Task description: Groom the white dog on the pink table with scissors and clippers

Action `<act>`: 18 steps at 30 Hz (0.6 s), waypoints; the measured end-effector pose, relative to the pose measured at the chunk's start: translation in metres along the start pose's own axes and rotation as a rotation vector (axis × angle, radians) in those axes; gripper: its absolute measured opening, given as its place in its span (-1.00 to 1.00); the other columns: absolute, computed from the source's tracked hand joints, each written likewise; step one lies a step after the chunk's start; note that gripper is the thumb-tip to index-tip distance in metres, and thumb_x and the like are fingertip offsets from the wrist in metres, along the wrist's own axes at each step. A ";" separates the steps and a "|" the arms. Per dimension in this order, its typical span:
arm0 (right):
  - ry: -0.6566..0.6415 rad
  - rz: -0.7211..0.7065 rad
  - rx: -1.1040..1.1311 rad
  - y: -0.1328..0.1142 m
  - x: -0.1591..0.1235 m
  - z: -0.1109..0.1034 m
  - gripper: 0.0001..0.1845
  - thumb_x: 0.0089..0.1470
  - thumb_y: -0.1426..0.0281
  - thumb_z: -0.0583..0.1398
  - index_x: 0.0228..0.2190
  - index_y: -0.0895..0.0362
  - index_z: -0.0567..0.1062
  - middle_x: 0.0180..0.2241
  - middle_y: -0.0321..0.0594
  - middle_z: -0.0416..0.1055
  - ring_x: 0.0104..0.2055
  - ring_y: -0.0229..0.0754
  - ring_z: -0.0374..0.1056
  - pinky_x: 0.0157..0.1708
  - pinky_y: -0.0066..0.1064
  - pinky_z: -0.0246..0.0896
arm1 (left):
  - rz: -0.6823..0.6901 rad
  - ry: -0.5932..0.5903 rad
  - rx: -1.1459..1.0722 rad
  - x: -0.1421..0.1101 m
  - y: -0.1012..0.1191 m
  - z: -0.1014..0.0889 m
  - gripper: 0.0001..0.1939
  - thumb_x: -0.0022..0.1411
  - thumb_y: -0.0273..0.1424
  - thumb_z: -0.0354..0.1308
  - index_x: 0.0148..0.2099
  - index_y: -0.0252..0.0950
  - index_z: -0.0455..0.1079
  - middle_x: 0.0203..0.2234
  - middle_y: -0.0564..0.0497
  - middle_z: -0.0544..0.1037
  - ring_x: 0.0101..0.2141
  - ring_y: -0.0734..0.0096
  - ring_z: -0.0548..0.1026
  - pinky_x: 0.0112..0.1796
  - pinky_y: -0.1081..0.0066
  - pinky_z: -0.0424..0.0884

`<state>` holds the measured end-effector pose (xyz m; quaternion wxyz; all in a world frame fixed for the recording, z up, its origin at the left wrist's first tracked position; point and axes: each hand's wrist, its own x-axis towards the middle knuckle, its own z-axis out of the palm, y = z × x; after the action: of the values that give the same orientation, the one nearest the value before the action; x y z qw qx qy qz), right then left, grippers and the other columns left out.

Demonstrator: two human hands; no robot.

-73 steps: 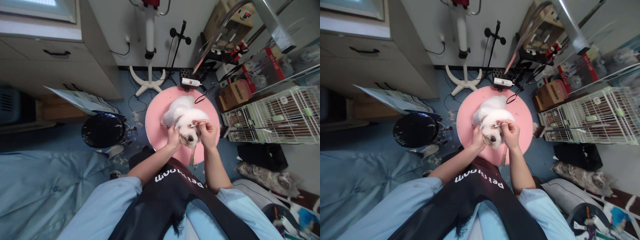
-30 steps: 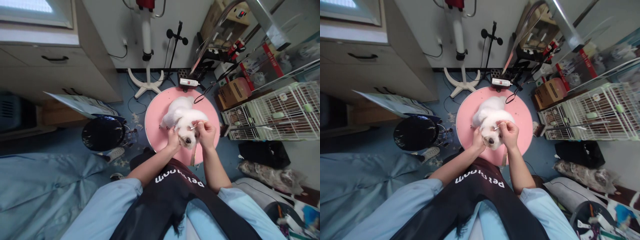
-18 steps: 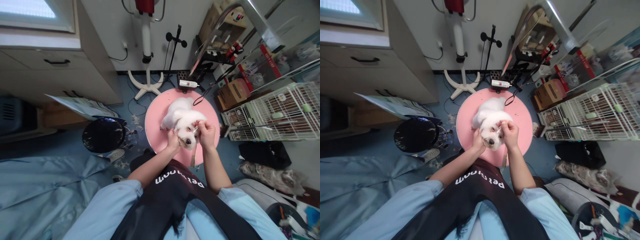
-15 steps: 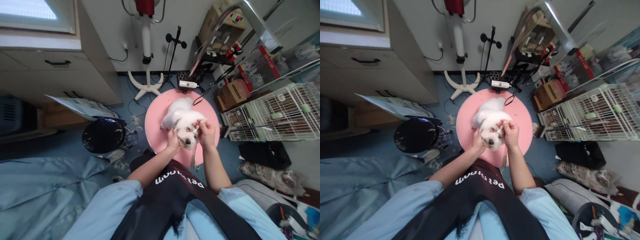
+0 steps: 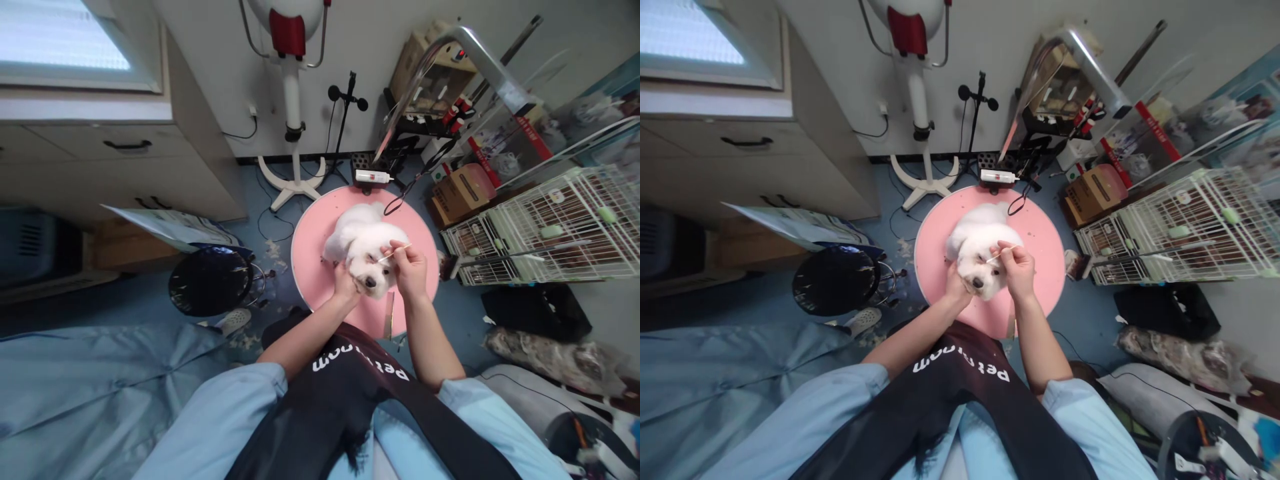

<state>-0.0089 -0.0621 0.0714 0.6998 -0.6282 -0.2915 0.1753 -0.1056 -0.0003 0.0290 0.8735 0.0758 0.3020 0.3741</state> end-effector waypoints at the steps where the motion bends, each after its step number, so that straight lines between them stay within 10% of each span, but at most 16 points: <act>1: -0.008 -0.020 -0.032 0.000 -0.002 0.001 -0.51 -0.06 -0.08 0.46 -0.37 0.08 0.66 -0.42 -0.20 0.65 -0.31 -0.07 0.62 -0.25 -0.25 0.54 | 0.003 0.011 0.005 0.000 0.000 0.000 -0.75 0.03 -0.30 0.37 -0.26 -0.35 0.52 -0.38 -0.08 0.61 -0.34 0.25 0.58 -0.15 0.28 0.51; 18: -0.068 -0.146 -0.234 -0.006 -0.009 0.011 -0.67 0.04 0.06 0.41 -0.43 0.09 0.68 -0.38 -0.17 0.68 -0.37 -0.13 0.56 -0.38 -0.35 0.43 | 0.007 0.010 -0.114 -0.008 0.001 -0.001 -0.86 0.03 -0.42 0.27 -0.31 -0.36 0.51 -0.43 -0.07 0.60 -0.38 0.31 0.56 -0.17 0.35 0.50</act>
<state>-0.0231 -0.0601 0.0758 0.6223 -0.6764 -0.3784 0.1098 -0.1112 -0.0047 0.0325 0.8735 0.0253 0.2846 0.3941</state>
